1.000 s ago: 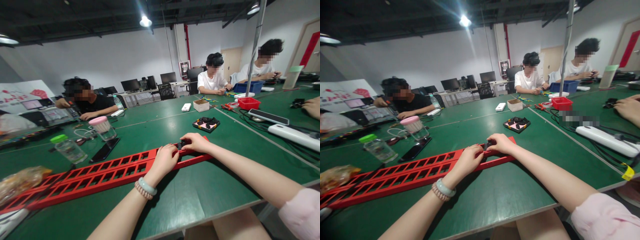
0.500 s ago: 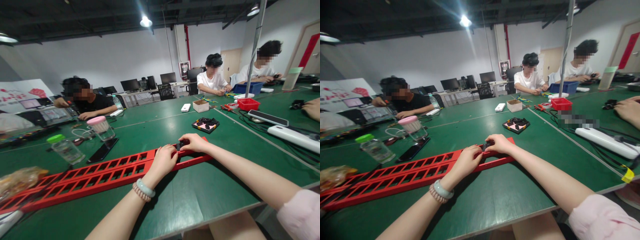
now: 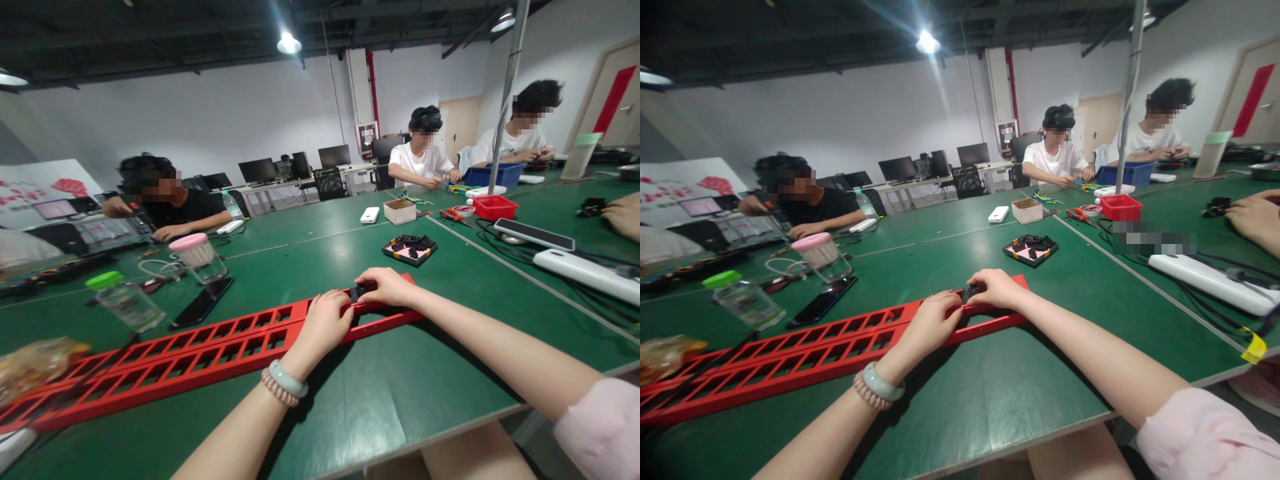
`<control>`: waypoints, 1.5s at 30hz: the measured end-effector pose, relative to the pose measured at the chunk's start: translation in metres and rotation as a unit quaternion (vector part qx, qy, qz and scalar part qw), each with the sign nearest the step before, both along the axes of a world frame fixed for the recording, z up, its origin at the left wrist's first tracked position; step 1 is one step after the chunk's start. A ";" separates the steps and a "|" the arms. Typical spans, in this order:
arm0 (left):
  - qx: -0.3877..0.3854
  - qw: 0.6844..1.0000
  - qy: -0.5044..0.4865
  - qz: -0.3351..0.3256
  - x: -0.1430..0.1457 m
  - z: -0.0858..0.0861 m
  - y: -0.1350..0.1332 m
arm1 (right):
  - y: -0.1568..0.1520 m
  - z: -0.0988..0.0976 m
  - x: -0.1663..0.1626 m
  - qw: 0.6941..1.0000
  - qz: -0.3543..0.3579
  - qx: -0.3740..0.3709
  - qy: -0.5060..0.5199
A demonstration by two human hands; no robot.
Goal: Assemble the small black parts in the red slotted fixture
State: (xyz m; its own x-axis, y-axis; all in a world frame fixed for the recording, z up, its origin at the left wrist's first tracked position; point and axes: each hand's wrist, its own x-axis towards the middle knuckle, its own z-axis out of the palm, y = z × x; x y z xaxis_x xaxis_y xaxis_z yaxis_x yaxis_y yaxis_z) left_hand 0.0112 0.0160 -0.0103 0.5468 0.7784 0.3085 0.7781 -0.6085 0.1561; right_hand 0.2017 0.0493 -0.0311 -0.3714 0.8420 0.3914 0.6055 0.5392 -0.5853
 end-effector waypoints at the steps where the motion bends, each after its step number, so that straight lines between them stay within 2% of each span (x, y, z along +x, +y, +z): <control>1: 0.000 1.000 0.000 0.001 0.000 0.000 0.000 | 0.000 0.000 0.000 1.000 0.001 0.003 -0.002; 12: 0.003 1.000 0.006 0.010 0.001 0.000 0.000 | -0.002 0.003 0.000 1.000 0.003 0.017 -0.024; 24: 0.005 1.000 0.014 0.010 0.003 0.002 0.000 | -0.004 0.006 0.002 0.997 0.038 0.035 -0.065; 37: 0.002 1.000 0.024 0.001 0.004 0.004 -0.002 | -0.001 0.007 0.000 1.000 -0.006 -0.027 -0.014; 45: 0.006 1.000 0.021 -0.008 0.003 0.000 0.000 | 0.000 0.010 0.000 0.999 -0.011 -0.032 -0.032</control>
State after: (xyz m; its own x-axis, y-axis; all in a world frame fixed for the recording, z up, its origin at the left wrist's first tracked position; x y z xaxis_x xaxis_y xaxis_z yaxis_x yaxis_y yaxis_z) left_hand 0.0142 0.0163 -0.0103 0.5721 0.7659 0.2933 0.7738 -0.6226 0.1164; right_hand 0.2013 0.0493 -0.0207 -0.3747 0.8726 0.3133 0.6539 0.4883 -0.5779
